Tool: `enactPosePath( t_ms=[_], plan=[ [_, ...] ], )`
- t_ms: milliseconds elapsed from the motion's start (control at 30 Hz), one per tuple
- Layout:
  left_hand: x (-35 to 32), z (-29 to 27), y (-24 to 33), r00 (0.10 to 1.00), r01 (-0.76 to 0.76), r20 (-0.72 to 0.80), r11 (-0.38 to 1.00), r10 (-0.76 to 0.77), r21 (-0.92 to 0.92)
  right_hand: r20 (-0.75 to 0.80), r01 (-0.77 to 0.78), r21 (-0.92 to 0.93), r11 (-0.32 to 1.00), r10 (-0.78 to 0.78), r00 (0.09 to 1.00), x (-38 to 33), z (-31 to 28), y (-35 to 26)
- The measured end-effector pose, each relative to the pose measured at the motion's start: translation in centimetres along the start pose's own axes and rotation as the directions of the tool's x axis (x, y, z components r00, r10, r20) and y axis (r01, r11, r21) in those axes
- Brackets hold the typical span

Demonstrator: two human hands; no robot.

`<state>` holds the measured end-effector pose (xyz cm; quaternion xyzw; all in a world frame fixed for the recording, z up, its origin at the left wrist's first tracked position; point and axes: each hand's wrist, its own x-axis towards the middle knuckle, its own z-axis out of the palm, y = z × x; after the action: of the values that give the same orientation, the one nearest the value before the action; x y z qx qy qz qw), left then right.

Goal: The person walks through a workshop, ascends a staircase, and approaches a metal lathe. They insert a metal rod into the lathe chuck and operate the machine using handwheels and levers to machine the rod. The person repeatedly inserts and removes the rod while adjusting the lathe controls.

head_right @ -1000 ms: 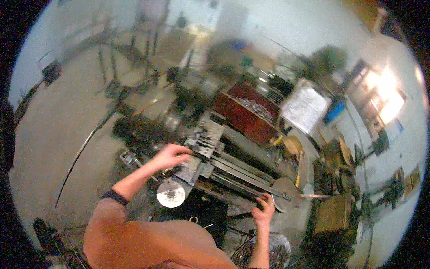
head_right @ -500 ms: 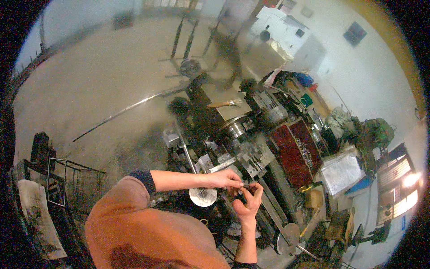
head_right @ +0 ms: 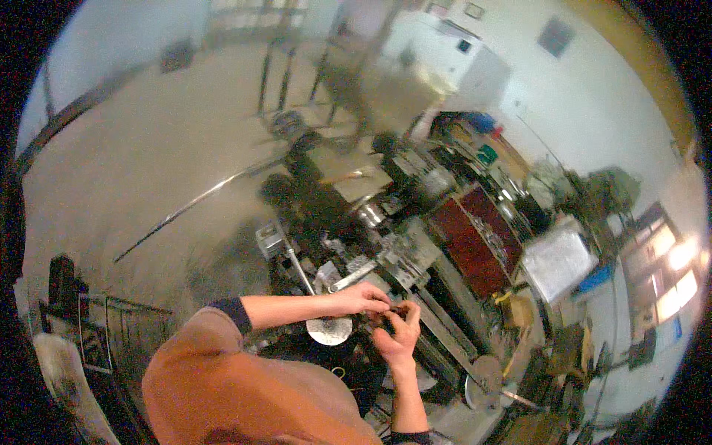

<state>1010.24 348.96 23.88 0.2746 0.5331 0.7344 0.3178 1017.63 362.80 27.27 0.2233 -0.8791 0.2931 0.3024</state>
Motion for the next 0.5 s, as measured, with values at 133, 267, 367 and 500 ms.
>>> enactPosePath(
  t_ms=[133, 267, 367, 500],
  plan=[
    [-1.0, -1.0, 0.2, 0.998, -0.048, -0.025, 0.981, 0.053, 0.186, 0.073, -0.029, 0.111, 0.993, 0.021, 0.997, 0.6, 0.0, -0.3],
    [-0.6, -1.5, 0.9, 0.998, 0.01, 0.058, 0.935, -0.033, 0.353, 0.149, 0.001, 0.098, 0.995, -0.016, 0.989, 0.7, -1.5, 0.4],
    [0.2, -0.1, 2.5, 0.982, 0.081, 0.105, 0.857, -0.156, 0.509, 0.4, -0.093, 0.009, 0.996, 0.081, 0.913, -0.7, -3.6, 1.7],
    [-0.4, -0.5, 4.8, 0.985, -0.034, 0.162, 0.861, -0.056, 0.507, 0.38, -0.149, 0.157, 0.976, 0.08, 0.921, 0.2, -8.6, 0.8]
  ],
)
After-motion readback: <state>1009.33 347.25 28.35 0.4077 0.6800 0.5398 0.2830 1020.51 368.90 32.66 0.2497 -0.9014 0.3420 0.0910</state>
